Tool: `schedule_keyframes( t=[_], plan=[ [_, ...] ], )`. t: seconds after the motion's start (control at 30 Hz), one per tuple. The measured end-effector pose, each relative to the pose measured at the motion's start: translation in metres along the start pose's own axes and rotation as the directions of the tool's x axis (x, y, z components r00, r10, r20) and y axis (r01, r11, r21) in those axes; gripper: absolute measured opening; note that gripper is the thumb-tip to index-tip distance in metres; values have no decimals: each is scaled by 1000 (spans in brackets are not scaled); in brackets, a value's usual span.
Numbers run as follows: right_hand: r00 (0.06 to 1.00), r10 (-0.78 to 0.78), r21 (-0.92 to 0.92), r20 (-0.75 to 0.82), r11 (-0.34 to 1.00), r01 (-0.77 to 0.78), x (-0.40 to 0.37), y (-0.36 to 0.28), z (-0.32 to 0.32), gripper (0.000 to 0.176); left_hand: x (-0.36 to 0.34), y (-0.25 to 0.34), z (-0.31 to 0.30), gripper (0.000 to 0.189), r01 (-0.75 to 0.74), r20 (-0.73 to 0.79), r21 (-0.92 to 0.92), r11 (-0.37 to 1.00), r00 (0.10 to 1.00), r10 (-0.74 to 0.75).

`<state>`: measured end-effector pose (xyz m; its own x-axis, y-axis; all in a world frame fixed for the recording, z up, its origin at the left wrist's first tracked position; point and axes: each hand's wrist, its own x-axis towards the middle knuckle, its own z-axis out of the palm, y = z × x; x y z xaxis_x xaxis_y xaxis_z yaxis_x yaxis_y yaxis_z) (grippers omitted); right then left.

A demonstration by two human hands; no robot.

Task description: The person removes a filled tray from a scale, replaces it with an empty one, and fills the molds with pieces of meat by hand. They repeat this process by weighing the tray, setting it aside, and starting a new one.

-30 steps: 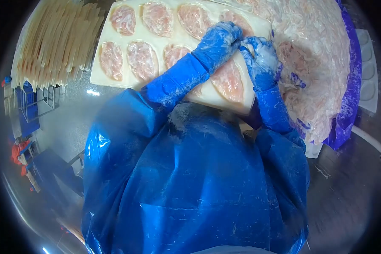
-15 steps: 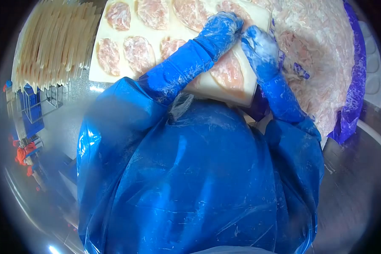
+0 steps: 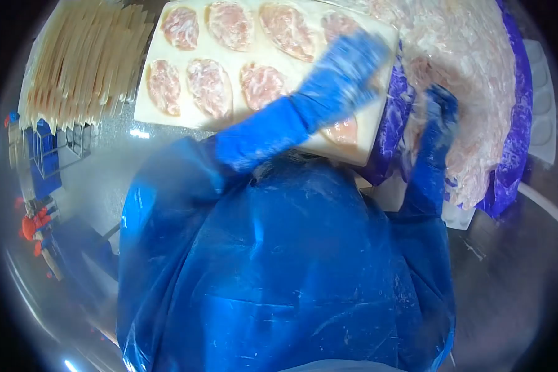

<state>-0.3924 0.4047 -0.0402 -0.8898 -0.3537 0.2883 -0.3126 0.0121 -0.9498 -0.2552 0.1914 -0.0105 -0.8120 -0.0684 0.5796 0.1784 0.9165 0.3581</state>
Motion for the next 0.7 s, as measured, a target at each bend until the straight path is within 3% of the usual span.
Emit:
schedule_keyframes(
  t=[0.07, 0.13, 0.17, 0.2, 0.23, 0.3, 0.37, 0.43, 0.47, 0.5, 0.53, 0.57, 0.6, 0.67, 0.7],
  plan=[
    [994, -96, -331, 56, 937, 109, 12, -1, -35, 24, -12, -5, 25, 68, -71, 238, -20, 997, 969, 74],
    [984, -63, -500, 168, 855, 140, 26, 55, -94, 29, -9, -11, 23, 71, 25, 195, 38, 999, 980, -32],
    [872, -219, -688, 438, 543, 482, 35, 70, -130, 33, -11, -13, 20, 75, 104, 157, 66, 992, 981, -113],
    [669, -259, -667, 697, 108, 737, 47, 80, -137, 37, -14, -9, 19, 79, 165, 58, -89, 982, 985, -160],
    [643, -286, -635, 711, 132, 761, 53, 65, -94, 37, -20, -1, 26, 69, 85, 83, 57, 995, 993, -90],
    [712, -433, -674, 552, 271, 687, 48, -7, -6, 47, -30, 10, 18, 68, 97, 135, -45, 994, 987, -90],
    [867, -200, -381, 456, 836, 394, 60, 52, 39, 56, -27, -1, 2, 67, 125, 133, -33, 992, 984, -120],
    [771, -200, -639, 605, 455, 620, 52, -32, 123, 63, -24, -26, -42, 68, 342, 67, -173, 924, 940, -336],
    [764, -201, -629, 612, 462, 625, 54, -29, 135, 63, -34, -32, -79, 68, 469, 13, -165, 867, 880, -474],
    [728, -95, -675, 679, 309, 670, 55, -26, 146, 65, -51, -45, -99, 70, 474, -123, 82, 876, 878, -464],
    [690, 14, -685, 723, 145, 714, 57, -23, 158, 66, -70, -65, -100, 74, 533, -152, 336, 776, 844, -514],
    [656, -160, -633, 738, 173, 755, 59, -10, 158, 68, -86, -71, -102, 76, 529, -63, 350, 773, 837, -544],
    [646, -168, -623, 745, 171, 763, 63, -1, 158, 68, -99, -78, -102, 79, 523, 24, 362, 771, 822, -569],
    [662, -46, -637, 748, 228, 736, 74, 6, 155, 66, -109, -76, -104, 79, 530, 44, 298, 794, 823, -566],
    [672, -298, -429, 677, 582, 691, 79, 5, 148, 60, -111, -77, -105, 80, 532, 73, 230, 815, 826, -559]
  ],
)
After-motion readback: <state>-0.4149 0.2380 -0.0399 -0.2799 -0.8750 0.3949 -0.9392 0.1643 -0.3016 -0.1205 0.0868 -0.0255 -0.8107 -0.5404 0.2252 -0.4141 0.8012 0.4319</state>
